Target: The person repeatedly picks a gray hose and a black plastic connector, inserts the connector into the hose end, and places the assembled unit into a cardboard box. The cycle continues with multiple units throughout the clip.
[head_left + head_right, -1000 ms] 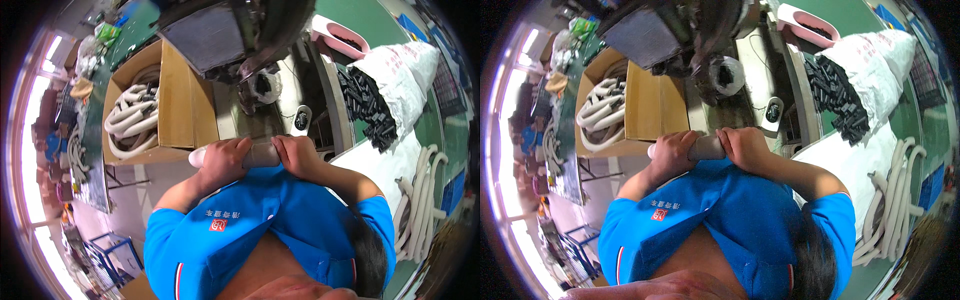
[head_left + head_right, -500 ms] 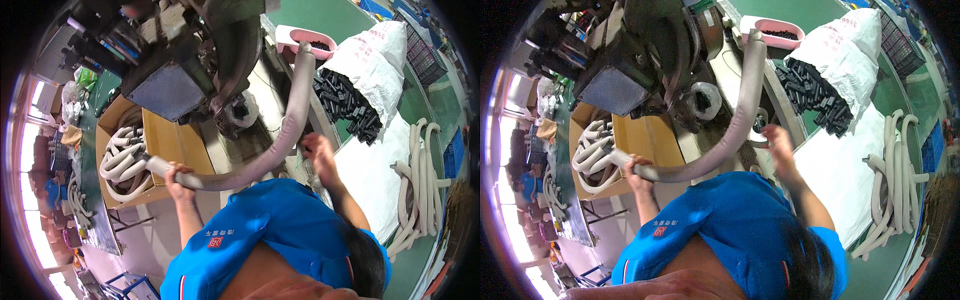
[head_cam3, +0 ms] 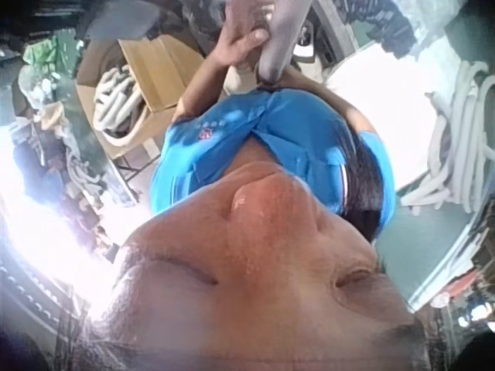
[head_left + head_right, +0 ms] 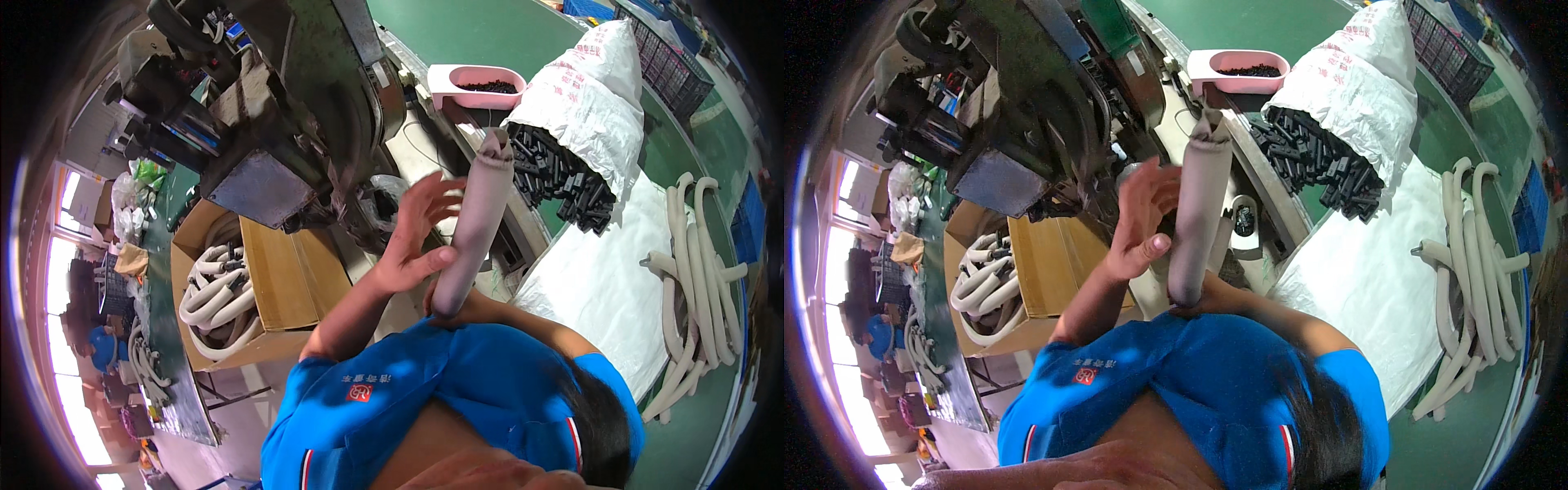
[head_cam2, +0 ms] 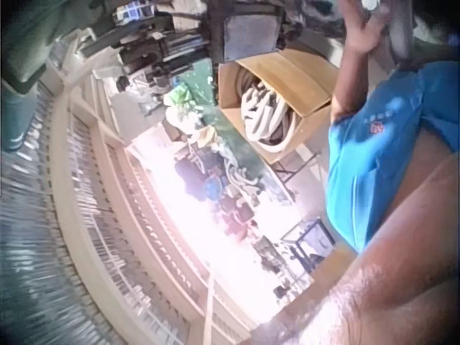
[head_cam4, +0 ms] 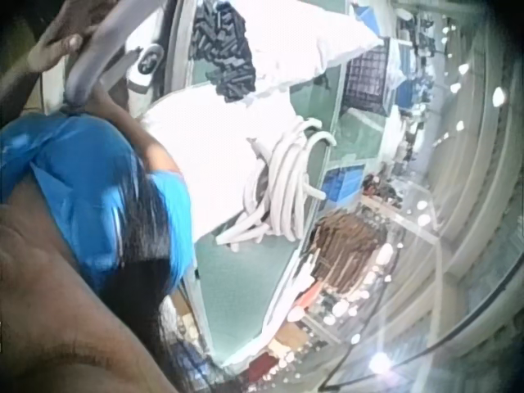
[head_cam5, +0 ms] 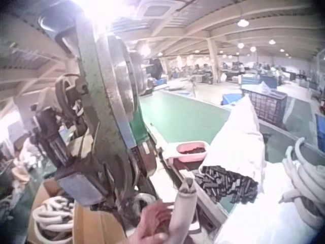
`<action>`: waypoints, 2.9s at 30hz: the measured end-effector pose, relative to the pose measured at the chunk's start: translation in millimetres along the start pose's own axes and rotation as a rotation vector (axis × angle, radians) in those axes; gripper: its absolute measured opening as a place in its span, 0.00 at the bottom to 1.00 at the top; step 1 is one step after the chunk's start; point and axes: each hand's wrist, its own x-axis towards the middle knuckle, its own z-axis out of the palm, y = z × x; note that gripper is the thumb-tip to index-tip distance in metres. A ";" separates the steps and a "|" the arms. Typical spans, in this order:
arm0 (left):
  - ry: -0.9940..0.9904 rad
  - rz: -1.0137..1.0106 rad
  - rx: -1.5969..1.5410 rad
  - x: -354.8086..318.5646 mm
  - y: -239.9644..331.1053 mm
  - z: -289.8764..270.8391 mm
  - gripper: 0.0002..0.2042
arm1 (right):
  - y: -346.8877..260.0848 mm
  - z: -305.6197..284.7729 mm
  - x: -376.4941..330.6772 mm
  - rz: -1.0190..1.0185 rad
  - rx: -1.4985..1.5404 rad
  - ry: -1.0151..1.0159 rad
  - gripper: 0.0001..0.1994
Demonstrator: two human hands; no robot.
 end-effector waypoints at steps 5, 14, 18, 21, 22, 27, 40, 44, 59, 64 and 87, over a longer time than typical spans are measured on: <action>-0.040 -0.102 0.179 32.5 24.7 24.2 0.41 | 3.0 1.5 -3.8 -0.016 -0.016 -0.027 0.15; -0.014 0.233 0.381 37.8 16.9 25.3 0.26 | 32.5 3.6 -1.4 -0.146 -0.081 0.002 0.24; 0.050 0.147 0.356 16.3 19.8 40.0 0.22 | 32.4 0.5 -2.5 -0.144 -0.141 -0.012 0.29; 0.006 0.075 0.295 -6.9 10.4 38.2 0.27 | 22.4 6.3 -0.7 -0.142 -0.114 -0.021 0.29; 0.057 -0.037 0.234 -20.5 7.8 43.3 0.29 | 20.0 7.4 -0.8 -0.148 -0.106 -0.017 0.30; 0.112 -0.140 0.311 -47.7 10.6 44.7 0.35 | 10.5 12.8 -3.5 -0.170 -0.079 0.027 0.31; 0.164 -0.262 0.145 -45.6 21.3 25.3 0.33 | -128.8 -10.6 -0.9 -0.669 -0.811 0.480 0.32; 0.077 -0.179 0.178 -43.4 16.9 22.3 0.35 | -125.6 -2.2 3.6 -0.757 -0.832 0.588 0.34; 0.192 -0.508 0.499 -51.0 0.0 17.2 0.35 | -92.9 -40.3 21.4 -0.757 -0.675 0.568 0.12; 0.193 -0.540 0.457 -79.3 -3.2 -10.7 0.35 | -6.2 -153.7 13.9 -0.084 -0.264 0.920 0.09; 0.293 -0.572 0.428 -101.8 22.0 -1.0 0.36 | -142.9 -143.5 46.3 0.078 -0.283 0.184 0.09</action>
